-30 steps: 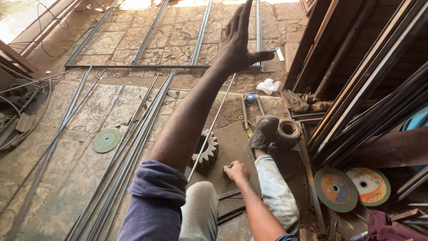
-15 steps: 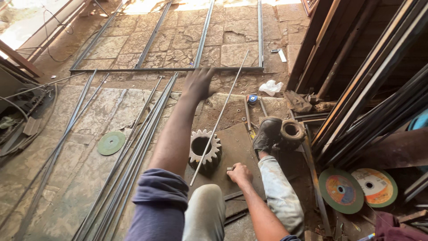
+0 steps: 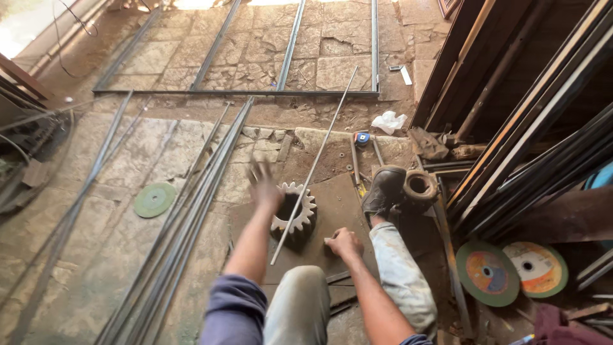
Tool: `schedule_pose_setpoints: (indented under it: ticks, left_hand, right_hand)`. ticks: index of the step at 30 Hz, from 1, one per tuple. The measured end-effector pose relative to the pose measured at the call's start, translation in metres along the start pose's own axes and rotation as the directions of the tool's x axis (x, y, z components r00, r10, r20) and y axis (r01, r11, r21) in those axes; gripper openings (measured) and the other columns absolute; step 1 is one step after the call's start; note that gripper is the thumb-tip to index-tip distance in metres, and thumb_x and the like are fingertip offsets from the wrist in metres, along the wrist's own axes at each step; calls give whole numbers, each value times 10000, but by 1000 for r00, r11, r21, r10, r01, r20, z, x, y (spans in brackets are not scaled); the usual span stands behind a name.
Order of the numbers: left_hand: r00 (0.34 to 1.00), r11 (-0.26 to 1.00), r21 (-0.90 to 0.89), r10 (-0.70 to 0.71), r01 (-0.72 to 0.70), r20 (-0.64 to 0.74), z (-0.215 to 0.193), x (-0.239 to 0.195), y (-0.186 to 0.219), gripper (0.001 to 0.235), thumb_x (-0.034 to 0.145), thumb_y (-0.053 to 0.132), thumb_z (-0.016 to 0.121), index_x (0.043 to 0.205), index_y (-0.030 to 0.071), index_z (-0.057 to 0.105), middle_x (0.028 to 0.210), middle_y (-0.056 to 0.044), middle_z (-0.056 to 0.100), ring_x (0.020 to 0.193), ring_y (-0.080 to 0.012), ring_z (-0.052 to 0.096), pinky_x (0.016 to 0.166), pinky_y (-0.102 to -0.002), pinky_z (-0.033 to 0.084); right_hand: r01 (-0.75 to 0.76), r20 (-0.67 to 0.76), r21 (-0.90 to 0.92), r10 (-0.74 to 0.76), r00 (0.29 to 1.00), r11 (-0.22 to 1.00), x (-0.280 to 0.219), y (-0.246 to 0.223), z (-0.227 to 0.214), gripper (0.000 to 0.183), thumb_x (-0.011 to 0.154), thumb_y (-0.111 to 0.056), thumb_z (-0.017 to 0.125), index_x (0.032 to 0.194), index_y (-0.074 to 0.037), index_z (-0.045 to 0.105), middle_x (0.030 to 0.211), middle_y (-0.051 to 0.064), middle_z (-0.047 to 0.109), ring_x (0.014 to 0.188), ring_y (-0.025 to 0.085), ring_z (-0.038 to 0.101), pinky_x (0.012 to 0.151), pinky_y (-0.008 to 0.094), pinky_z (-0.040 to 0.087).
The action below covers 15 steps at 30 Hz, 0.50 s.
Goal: The person straightens a long metal rod by hammering it against a large metal gear on a work surface, holding the rod in one hand and striking it with a hammer in the other.
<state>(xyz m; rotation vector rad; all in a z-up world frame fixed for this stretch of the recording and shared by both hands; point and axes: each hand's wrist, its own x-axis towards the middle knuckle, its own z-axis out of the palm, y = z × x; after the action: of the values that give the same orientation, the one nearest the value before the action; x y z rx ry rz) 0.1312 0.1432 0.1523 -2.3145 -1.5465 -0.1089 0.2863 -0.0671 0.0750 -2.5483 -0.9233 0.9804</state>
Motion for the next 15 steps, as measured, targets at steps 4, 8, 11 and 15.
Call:
schedule_pose_setpoints:
  ticks: [4, 8, 11, 15]
  left_hand:
    - [987, 753, -658, -101, -4, -122, -100, 100, 8, 1134, 919, 590, 672, 1643, 50, -13, 1703, -227, -113, 1588, -358, -95, 1261, -398, -85]
    - [717, 840, -323, 107, -435, -689, -214, 134, 25, 1132, 842, -63, 719, 1687, 276, 46, 1734, -138, -80, 1613, -380, 212, 1025, -329, 531]
    - [662, 906, -122, 199, -405, -723, -250, 132, 34, 1195, 821, -137, 699, 1706, 345, 56, 1755, -96, -78, 1625, -334, 213, 1052, -348, 514]
    - [508, 742, -215, 192, -635, -840, -199, 118, 24, 1209, 788, 114, 851, 1683, 276, 55, 1748, -96, -36, 1586, -346, 192, 1172, -489, 461]
  right_hand:
    - [35, -41, -12, -36, 999, 999, -8, 2, -4, 365, 783, -481, 819, 1065, -250, 812, 1145, 66, 764, 1104, 272, 711, 946, 420, 558]
    - [6, 8, 6, -6, 1000, 1000, -7, -3, -13, 346, 786, -481, 808, 1043, -248, 815, 1051, 59, 800, 1008, 241, 769, 906, 404, 580]
    - [-16, 11, 32, 16, 1000, 999, -6, 3, -12, 313, 804, -447, 787, 1045, -249, 810, 993, 55, 813, 920, 229, 802, 864, 390, 601]
    - [44, -54, 2, -44, 998, 999, -4, 8, -6, 300, 792, -425, 812, 1042, -259, 829, 993, 48, 787, 946, 224, 744, 863, 394, 575]
